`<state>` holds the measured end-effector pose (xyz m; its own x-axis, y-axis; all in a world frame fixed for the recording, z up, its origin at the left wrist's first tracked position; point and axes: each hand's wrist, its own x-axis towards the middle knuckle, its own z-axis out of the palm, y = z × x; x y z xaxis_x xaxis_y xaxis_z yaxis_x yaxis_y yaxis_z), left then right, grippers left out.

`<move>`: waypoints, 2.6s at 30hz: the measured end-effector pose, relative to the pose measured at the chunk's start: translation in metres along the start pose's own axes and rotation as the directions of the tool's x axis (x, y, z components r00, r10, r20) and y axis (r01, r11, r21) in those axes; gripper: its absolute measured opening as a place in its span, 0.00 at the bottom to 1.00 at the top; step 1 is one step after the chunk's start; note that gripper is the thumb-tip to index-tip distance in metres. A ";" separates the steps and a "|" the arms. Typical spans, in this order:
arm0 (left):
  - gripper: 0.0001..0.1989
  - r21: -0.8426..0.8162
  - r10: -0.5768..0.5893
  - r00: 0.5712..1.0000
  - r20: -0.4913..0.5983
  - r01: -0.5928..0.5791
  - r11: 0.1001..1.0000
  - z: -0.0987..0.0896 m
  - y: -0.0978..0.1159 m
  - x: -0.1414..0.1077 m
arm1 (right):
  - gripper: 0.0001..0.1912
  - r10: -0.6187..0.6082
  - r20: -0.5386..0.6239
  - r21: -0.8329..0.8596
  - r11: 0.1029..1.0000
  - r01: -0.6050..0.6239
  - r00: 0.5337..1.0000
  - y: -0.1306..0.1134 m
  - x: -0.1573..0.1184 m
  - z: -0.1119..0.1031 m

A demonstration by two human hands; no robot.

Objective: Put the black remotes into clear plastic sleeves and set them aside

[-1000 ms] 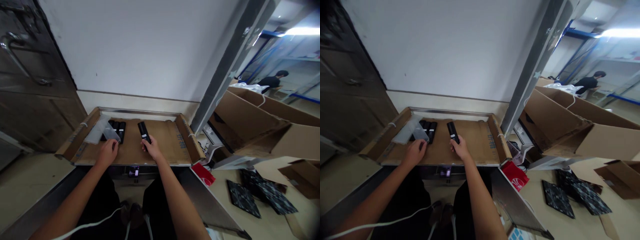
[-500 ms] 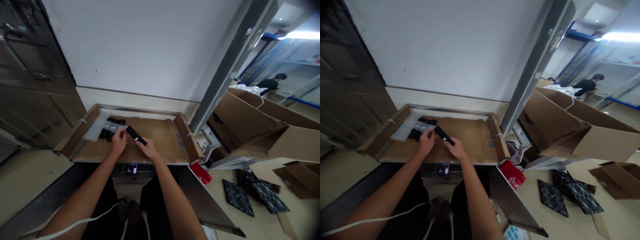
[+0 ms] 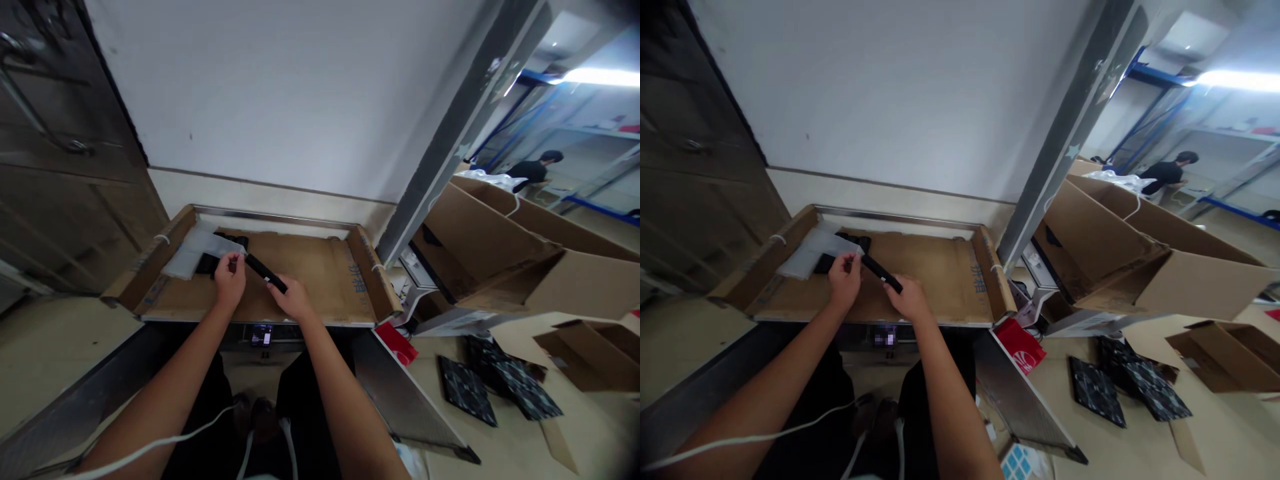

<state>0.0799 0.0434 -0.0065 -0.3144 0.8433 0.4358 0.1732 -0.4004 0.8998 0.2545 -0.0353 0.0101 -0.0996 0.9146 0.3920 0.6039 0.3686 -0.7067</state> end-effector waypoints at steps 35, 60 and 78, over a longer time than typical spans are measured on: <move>0.07 0.252 0.385 0.885 0.263 -0.448 0.858 -0.002 0.015 -0.009 | 0.18 0.219 0.032 0.158 0.962 -0.221 0.975 0.013 0.001 0.005; 0.07 0.117 0.376 0.732 0.568 -0.524 0.844 0.007 0.024 -0.027 | 0.26 0.163 -0.045 0.267 0.953 -0.145 0.986 0.018 0.007 0.009; 0.05 0.197 0.331 0.806 0.491 -0.473 0.859 0.013 0.030 -0.057 | 0.10 0.360 -0.035 0.454 0.837 -0.306 0.932 0.017 0.004 0.006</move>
<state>0.1148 -0.0120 -0.0047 0.2619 0.7229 0.6394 0.4810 -0.6721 0.5629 0.2597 -0.0246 -0.0041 0.1518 0.9796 0.1318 0.1764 0.1043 -0.9788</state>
